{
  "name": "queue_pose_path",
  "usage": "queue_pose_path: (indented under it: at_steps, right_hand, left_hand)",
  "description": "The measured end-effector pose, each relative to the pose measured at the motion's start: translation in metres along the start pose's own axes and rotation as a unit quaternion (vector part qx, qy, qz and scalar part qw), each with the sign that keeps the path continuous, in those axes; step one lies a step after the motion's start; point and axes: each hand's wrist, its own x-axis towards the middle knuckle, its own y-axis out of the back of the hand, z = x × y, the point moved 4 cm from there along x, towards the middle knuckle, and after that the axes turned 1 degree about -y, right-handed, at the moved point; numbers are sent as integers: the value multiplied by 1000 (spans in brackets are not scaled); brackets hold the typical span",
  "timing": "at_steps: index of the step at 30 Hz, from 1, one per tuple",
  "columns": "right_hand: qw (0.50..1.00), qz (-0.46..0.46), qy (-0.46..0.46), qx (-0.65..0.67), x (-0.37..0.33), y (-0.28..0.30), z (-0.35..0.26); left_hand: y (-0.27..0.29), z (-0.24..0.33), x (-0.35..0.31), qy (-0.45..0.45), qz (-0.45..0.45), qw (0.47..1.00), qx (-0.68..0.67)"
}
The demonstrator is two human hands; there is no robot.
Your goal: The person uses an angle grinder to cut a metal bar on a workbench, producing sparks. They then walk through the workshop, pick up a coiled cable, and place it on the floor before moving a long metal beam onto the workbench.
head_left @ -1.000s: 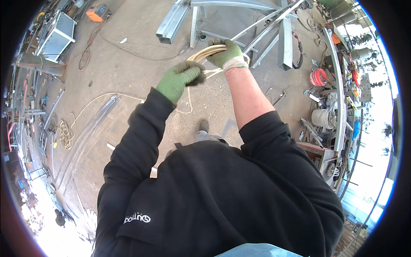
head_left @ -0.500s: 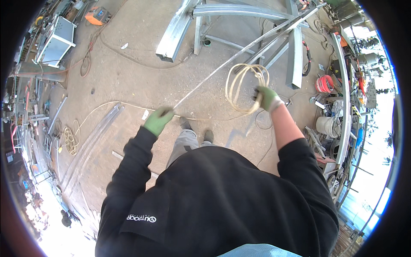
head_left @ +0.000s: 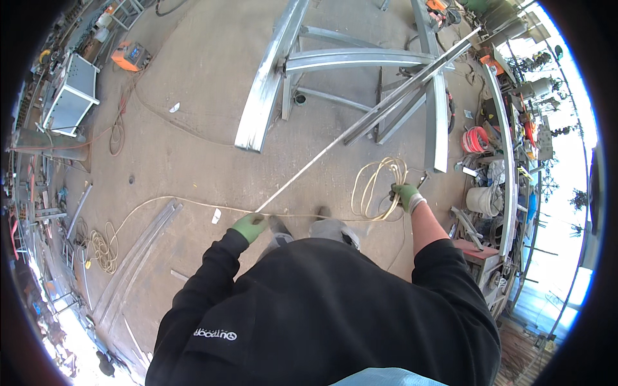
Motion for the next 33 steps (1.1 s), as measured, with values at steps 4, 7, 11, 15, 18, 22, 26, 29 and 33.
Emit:
queue_pose_path:
  at_steps: [4,7,11,15,18,22,26,29,33]
  right_hand:
    - [997,6,66,-32,56,-7,-17]
    - [994,11,90,-67,108,-12,-31]
    - [981,-6,128,-145,177,-33,-54]
    - [956,-64,140,-251,236,-58,-83]
    - [936,-95,162,-297,267,-74,-102]
    - [934,-152,147,-287,297,-93,-118]
    - [929,-185,126,-295,313,-107,-127]
    - [902,-211,166,-337,313,-118,-129]
    - [827,-270,247,-426,310,-140,-129]
  left_hand:
    - [10,79,50,-6,-32,999,-35]
    - [2,116,91,-5,-54,998,-14]
    - [-16,149,148,30,-74,996,-28]
    - [-40,172,214,35,-73,996,-31]
    - [-60,191,277,65,-105,992,1]
    - [-73,225,356,33,-35,998,-38]
    - [-99,235,432,81,-19,990,-116]
    - [-129,226,478,140,1,982,-129]
    - [-159,211,505,296,-30,859,-416]
